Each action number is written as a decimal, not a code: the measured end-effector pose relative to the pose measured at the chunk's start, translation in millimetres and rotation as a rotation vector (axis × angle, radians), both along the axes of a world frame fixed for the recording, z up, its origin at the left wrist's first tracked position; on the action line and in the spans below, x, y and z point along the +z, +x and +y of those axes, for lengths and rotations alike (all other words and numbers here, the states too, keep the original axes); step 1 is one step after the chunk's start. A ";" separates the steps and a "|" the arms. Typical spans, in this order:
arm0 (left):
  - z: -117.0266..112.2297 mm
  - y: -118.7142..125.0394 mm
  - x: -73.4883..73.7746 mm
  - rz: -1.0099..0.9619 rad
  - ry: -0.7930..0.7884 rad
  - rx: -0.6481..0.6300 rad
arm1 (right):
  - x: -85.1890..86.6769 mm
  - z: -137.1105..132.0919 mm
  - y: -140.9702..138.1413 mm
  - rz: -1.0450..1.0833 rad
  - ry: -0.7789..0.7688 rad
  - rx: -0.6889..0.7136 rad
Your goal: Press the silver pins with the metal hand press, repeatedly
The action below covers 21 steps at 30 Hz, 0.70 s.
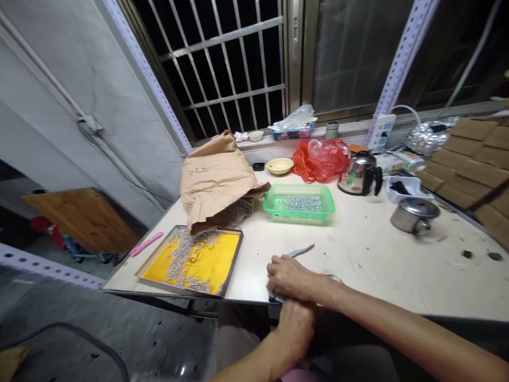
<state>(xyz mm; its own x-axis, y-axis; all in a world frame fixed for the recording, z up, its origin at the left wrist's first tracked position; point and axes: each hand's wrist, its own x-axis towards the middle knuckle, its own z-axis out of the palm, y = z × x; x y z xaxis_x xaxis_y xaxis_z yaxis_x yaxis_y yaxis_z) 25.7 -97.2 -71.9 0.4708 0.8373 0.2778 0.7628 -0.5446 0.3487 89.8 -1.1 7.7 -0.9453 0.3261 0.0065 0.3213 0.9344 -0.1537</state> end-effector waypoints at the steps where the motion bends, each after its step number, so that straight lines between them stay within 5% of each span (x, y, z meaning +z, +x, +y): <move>1: -7.1 -2.7 -3.2 -0.028 0.044 -0.048 | -4.9 -5.4 -6.0 0.005 0.031 0.059; 4: -27.3 -26.3 3.6 -0.142 0.249 -0.209 | -24.0 -9.9 -16.9 0.060 0.063 0.154; 6: -33.6 -57.4 22.3 -0.173 0.352 -0.154 | -32.4 -7.6 -20.6 0.157 0.003 0.144; 8: -28.8 -98.4 45.9 -0.164 0.340 0.103 | -31.1 -3.2 -21.2 0.335 -0.115 0.088; 9: -21.9 -120.7 56.8 -0.170 0.269 0.333 | -26.3 0.7 -19.9 0.452 -0.179 0.040; 12: 11.1 -183.3 75.9 -0.108 0.134 0.766 | 0.7 28.3 -8.4 0.801 -0.229 -0.141; 15: 45.4 -224.8 74.2 0.065 0.001 0.907 | 34.7 79.8 10.1 0.929 0.001 -0.340; 18: 68.7 -243.9 63.9 0.197 -0.110 0.932 | 64.0 122.8 28.2 0.755 0.197 -0.567; 21: 86.2 -258.1 53.4 0.238 -0.192 0.937 | 76.3 124.5 37.5 0.489 0.227 -0.679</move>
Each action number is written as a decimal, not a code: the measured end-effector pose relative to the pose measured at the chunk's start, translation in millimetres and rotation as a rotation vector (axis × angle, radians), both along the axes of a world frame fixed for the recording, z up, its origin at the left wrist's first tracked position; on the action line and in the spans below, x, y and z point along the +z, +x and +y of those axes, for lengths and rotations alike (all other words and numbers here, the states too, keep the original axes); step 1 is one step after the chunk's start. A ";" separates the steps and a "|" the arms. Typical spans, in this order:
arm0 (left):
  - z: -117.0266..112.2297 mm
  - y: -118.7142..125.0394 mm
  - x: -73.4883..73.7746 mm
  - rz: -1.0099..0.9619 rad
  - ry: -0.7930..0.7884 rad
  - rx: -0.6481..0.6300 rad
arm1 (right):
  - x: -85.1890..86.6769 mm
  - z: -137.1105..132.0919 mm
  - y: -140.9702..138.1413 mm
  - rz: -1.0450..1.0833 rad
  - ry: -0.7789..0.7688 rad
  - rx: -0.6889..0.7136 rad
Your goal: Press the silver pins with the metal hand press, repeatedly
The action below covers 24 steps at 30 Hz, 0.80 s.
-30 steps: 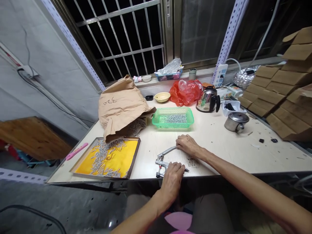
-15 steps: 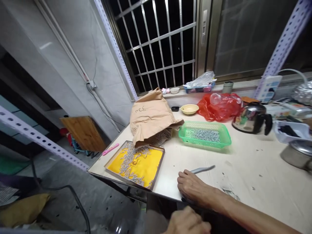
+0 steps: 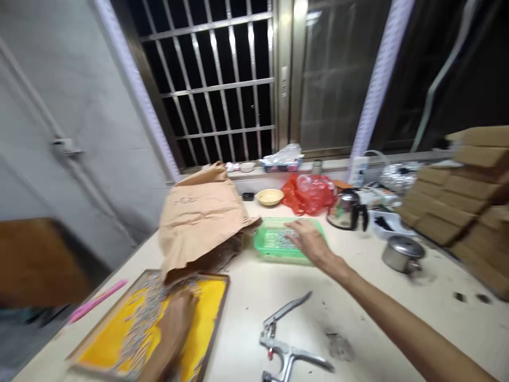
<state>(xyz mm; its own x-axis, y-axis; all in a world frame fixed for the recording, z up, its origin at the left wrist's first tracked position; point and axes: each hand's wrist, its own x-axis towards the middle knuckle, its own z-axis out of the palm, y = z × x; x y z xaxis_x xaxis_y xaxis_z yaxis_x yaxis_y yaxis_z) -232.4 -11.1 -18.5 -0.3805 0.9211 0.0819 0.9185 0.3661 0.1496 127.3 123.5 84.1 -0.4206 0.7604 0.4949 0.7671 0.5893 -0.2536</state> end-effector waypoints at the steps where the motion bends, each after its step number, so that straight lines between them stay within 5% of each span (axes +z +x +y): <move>1: 5.7 -5.0 -2.7 -0.006 -0.007 -0.013 | -1.7 -9.5 0.1 -0.035 -0.036 0.013; 6: 21.2 -16.2 -1.6 0.015 -0.057 -0.073 | -43.8 -96.7 -1.7 -0.123 -0.377 0.265; 9: 19.5 -11.8 6.9 0.028 0.000 -0.047 | -75.7 -136.4 4.9 -0.237 -0.490 0.186; 13: 21.8 -14.9 9.1 -0.005 -0.037 -0.014 | -107.2 -147.3 8.9 -0.430 -0.522 0.083; 19: 36.3 -31.0 9.3 0.018 -0.071 -0.032 | -111.1 -153.5 19.1 -0.343 -0.423 0.107; 22: 27.0 -5.4 28.6 -0.119 -0.028 -0.066 | -105.5 -159.4 28.8 -0.259 -0.388 0.140; 24: 12.8 31.0 42.2 -0.415 -0.003 -0.069 | -104.3 -159.2 33.1 -0.268 -0.411 0.162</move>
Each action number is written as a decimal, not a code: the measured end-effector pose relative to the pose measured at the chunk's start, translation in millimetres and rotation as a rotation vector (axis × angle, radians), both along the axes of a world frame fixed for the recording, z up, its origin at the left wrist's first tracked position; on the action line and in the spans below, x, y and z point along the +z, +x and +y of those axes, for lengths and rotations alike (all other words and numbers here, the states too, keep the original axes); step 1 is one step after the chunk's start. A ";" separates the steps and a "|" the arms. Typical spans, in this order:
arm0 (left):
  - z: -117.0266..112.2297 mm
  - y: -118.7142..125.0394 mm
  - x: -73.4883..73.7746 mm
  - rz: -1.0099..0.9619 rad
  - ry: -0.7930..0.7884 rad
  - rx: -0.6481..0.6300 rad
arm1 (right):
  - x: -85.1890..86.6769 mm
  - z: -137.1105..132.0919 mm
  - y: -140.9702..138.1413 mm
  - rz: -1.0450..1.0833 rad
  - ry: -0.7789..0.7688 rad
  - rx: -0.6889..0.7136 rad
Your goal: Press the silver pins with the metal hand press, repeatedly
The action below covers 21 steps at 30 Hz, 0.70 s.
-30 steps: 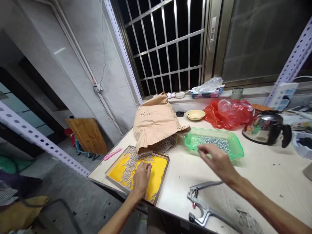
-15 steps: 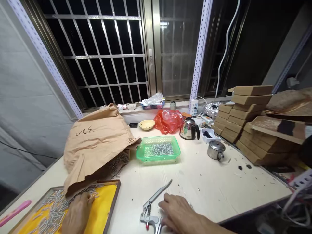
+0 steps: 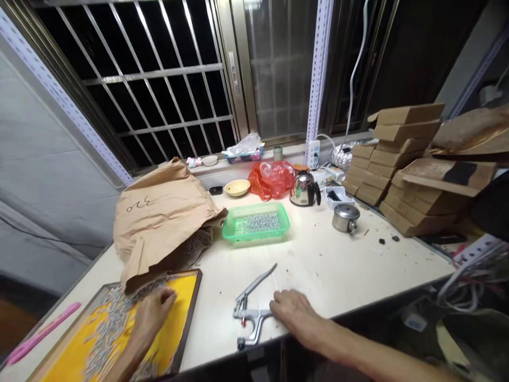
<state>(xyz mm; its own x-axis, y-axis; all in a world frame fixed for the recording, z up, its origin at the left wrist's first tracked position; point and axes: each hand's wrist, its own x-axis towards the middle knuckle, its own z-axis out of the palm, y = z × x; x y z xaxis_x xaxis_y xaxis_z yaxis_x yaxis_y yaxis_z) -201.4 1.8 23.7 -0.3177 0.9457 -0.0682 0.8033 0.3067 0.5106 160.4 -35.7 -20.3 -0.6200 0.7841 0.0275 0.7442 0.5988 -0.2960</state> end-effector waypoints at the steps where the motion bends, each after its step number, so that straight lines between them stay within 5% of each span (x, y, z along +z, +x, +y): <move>1: -8.3 21.9 4.4 -0.215 -0.019 -0.031 | -0.4 1.2 1.2 -0.019 -0.026 0.010; 4: -33.1 86.6 2.7 -0.681 -0.156 -0.082 | -4.3 5.1 2.5 -0.049 -0.053 0.039; 8: -54.7 132.8 -23.1 -0.864 -0.370 -0.078 | -9.7 4.8 2.7 -0.050 -0.025 0.031; 13: -54.7 133.6 -44.0 -0.823 -0.478 -0.051 | -11.6 4.2 0.4 -0.084 0.000 0.009; 21: -36.0 126.1 -41.2 -0.768 -0.700 -0.109 | -5.6 2.1 0.1 -0.088 0.037 -0.002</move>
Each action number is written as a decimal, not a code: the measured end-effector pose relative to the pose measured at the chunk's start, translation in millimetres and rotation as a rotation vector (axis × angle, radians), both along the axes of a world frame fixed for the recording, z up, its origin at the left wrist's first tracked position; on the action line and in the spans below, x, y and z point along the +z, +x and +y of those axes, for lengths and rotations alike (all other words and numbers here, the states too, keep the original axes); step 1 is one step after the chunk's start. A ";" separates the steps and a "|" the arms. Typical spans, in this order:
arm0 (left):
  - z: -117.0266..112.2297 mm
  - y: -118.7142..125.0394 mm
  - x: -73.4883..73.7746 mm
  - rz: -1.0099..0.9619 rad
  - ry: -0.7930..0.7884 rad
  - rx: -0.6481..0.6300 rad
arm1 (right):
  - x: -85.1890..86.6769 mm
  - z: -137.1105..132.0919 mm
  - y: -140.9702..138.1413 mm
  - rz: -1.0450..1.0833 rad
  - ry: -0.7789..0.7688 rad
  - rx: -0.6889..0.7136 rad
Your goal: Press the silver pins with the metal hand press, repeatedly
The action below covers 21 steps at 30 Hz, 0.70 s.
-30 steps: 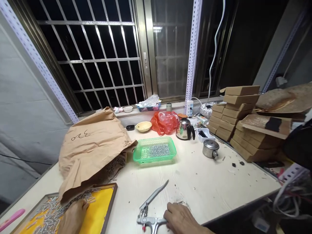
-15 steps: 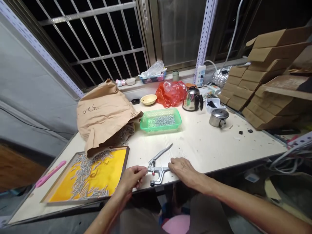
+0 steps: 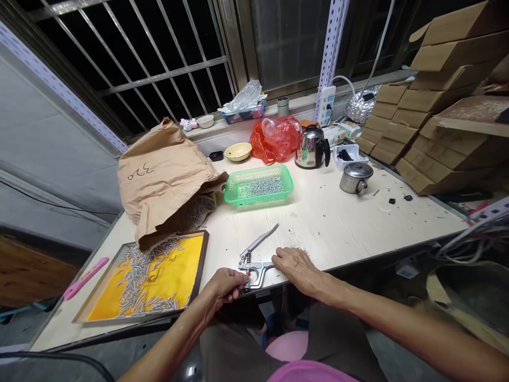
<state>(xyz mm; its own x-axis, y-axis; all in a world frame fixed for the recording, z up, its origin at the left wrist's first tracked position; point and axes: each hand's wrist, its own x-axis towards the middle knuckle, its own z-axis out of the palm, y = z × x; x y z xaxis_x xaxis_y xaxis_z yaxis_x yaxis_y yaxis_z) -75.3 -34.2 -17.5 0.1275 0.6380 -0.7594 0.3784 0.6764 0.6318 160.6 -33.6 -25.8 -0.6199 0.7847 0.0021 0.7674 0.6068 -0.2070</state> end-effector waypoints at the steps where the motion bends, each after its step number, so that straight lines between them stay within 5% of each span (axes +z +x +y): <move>1: 1.7 -0.2 0.5 0.001 -0.010 -0.004 | -0.5 -0.4 0.0 0.002 0.005 0.002; 21: 7.7 2.9 9.4 0.080 -0.115 -0.064 | 11.3 -6.7 2.5 0.045 -0.048 -0.005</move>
<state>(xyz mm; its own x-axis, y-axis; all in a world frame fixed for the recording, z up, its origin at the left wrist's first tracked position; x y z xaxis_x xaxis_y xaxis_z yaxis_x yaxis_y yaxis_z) -72.4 -26.5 -8.1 0.1015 0.5391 -0.8361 0.4693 0.7151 0.5181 163.1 -40.3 -14.6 -0.6162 0.7876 -0.0083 0.7596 0.5915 -0.2704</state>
